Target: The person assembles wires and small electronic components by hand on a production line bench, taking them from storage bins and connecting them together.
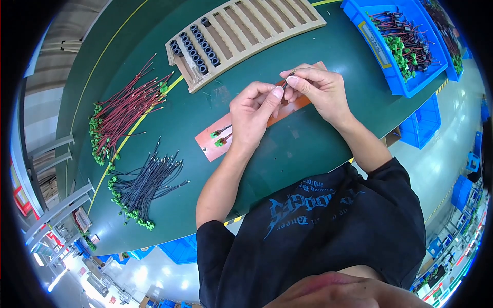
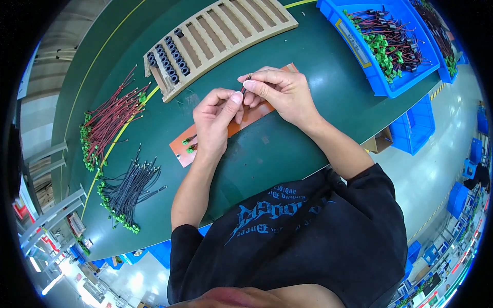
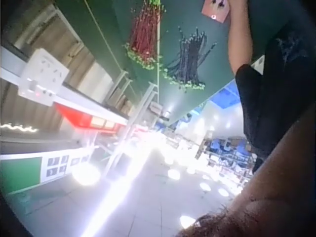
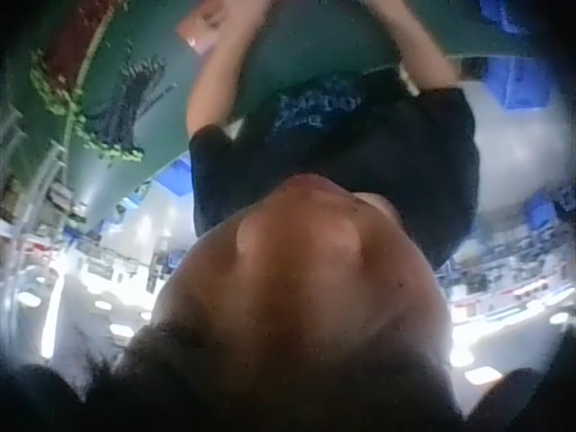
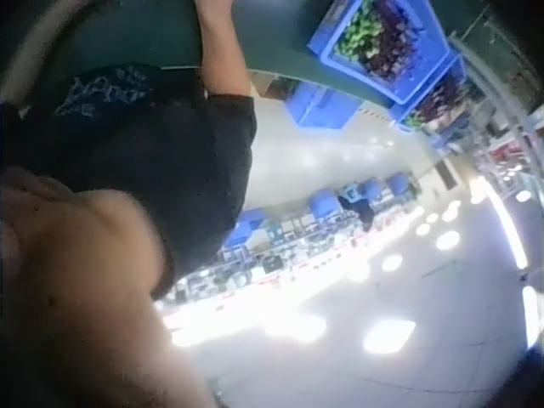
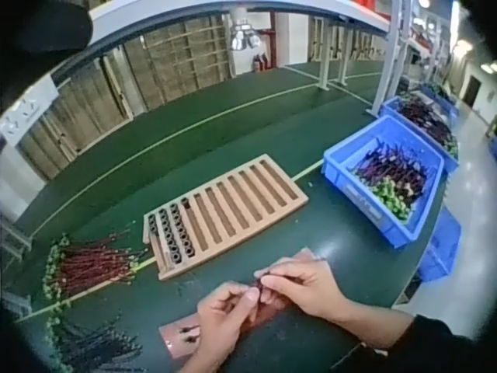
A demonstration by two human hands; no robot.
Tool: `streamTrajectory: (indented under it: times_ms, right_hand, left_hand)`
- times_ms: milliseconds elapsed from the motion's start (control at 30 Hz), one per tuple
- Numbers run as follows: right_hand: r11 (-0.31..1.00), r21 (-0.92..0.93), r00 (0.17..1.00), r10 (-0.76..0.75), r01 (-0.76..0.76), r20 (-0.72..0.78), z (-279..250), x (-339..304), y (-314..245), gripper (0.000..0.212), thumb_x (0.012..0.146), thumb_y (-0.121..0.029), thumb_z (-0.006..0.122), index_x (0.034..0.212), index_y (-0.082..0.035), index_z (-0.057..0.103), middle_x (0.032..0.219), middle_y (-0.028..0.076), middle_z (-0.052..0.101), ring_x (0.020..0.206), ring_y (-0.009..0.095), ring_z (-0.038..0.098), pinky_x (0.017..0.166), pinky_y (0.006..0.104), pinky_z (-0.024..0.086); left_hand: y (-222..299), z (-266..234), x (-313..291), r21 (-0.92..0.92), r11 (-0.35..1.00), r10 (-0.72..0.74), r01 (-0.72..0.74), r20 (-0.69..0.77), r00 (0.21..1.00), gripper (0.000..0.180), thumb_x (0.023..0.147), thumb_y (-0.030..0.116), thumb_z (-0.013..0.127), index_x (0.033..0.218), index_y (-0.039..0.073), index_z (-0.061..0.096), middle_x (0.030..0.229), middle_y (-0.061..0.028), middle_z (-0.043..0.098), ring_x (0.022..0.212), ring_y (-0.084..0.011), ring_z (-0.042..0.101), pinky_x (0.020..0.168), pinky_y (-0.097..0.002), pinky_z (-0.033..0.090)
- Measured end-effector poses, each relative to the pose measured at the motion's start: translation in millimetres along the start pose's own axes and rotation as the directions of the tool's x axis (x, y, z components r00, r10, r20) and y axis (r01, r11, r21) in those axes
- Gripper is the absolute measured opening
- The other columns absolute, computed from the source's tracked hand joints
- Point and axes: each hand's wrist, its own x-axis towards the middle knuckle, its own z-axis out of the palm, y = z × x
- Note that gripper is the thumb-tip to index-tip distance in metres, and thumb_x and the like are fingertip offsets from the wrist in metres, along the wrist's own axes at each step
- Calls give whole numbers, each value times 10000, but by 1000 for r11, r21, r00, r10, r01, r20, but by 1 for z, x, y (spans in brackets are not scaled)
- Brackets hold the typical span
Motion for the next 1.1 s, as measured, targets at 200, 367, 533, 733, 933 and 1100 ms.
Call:
streamTrajectory:
  times_ms: [200, 367, 533, 733, 933, 1100]
  right_hand:
    - [999, -31, 1000, -20, 20, 9, -1, 0, 1, 151, 964, -47, 651, 1043, 56, 727, 805, 66, 701, 709, 102, 656, 711, 244, 546]
    - [997, -48, 997, -67, 68, 27, -4, -2, 4, 153, 962, -46, 651, 1046, 54, 732, 814, 73, 706, 709, 103, 659, 691, 238, 539]
    - [999, -22, 999, -36, 36, 28, -3, -4, 1, 137, 949, -46, 671, 1030, 45, 735, 836, 78, 710, 711, 102, 660, 688, 232, 532]
    - [970, -204, 992, -122, 128, 45, -11, -2, 1, 144, 937, -108, 712, 882, 24, 720, 847, 73, 717, 716, 91, 656, 649, 231, 529]
    - [922, -373, 992, -123, 102, -34, -26, -10, 12, 177, 925, -162, 737, 855, -1, 716, 775, 39, 708, 671, 63, 625, 618, 217, 482]
    - [884, -465, 999, 47, -52, -22, -31, -14, 3, 140, 916, -153, 738, 898, -14, 736, 800, 46, 725, 731, 100, 657, 638, 253, 481]
  left_hand:
    - [-3, -1, -1, 5, 1000, -1, 1, -10, 1000, 93, 963, 88, 681, 960, 0, 653, 797, -42, 629, 641, -110, 542, 593, -249, 423]
    - [-4, -1, -3, 5, 1000, 0, 0, -4, 1000, 91, 964, 88, 679, 961, 2, 652, 799, -42, 630, 640, -107, 537, 591, -246, 420]
    - [-4, -1, -4, 21, 1000, -17, 17, 0, 1000, 95, 968, 93, 675, 959, 2, 650, 808, -43, 633, 637, -104, 532, 591, -245, 421]
    - [-1, 1, -8, 113, 992, -57, 56, 7, 998, 111, 977, 103, 666, 995, -6, 656, 894, -55, 659, 715, -113, 581, 652, -258, 470]
    - [11, 5, -20, 722, 649, 322, -240, 25, 947, 231, 851, 78, 784, 1032, -8, 669, 1032, -91, 648, 936, -214, 640, 820, -337, 533]
    - [4, -5, -22, 826, 507, 272, -245, 116, 955, 210, 787, 55, 805, 964, 2, 704, 950, -116, 639, 897, -256, 633, 786, -357, 533]
